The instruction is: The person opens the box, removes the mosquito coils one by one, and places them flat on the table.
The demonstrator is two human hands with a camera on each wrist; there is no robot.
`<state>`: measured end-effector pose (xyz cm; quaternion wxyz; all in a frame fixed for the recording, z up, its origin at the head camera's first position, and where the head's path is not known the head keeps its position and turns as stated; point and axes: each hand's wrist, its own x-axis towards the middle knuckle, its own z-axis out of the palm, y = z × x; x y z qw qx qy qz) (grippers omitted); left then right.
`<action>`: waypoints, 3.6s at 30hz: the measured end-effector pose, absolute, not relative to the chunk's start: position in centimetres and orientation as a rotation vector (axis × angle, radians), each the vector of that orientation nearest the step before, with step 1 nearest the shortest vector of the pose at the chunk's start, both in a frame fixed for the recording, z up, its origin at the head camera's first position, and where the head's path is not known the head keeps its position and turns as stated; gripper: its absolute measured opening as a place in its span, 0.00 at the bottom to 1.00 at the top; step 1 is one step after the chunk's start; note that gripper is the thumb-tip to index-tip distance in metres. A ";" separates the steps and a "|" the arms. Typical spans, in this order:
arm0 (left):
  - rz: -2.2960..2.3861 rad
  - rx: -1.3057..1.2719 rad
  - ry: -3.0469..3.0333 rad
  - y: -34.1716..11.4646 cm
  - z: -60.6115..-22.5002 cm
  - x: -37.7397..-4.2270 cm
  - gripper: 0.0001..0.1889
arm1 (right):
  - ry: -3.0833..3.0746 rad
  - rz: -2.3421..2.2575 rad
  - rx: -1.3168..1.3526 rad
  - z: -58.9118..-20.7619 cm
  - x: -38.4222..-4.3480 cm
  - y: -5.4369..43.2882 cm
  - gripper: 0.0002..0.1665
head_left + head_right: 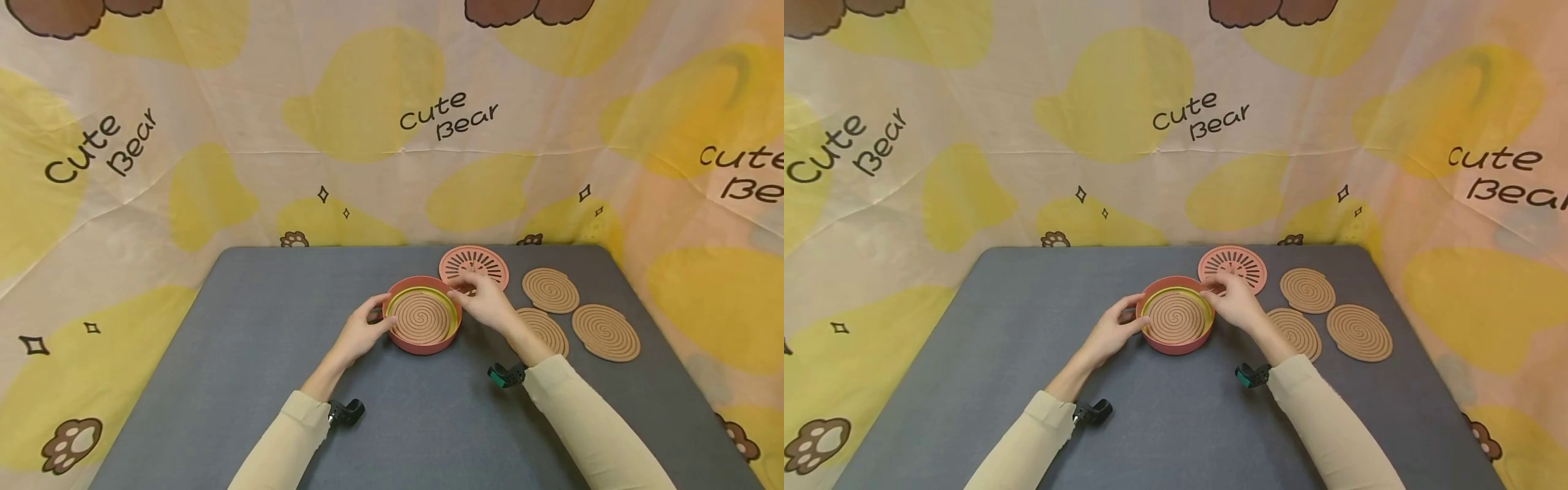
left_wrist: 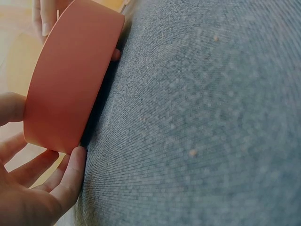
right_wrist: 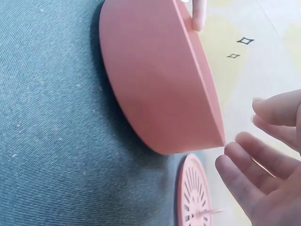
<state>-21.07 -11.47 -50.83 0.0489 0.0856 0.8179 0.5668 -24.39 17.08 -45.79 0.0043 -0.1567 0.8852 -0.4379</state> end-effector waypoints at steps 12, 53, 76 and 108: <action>1.715 0.235 2.496 -11.2 -50.8 -21.1 0.28 | 2.735 -1.415 -0.420 -48.0 -24.2 18.0 0.17; 1.439 0.538 2.859 -9.2 -45.0 -22.2 0.20 | 2.661 -1.536 -0.446 -49.3 -23.4 17.9 0.16; 1.187 0.446 2.774 -5.2 -46.7 -24.3 0.22 | 2.667 -1.538 -0.445 -49.2 -23.3 17.8 0.17; 0.980 0.378 2.819 -3.8 -47.2 -24.6 0.27 | 2.659 -1.546 -0.416 -49.7 -23.6 17.9 0.16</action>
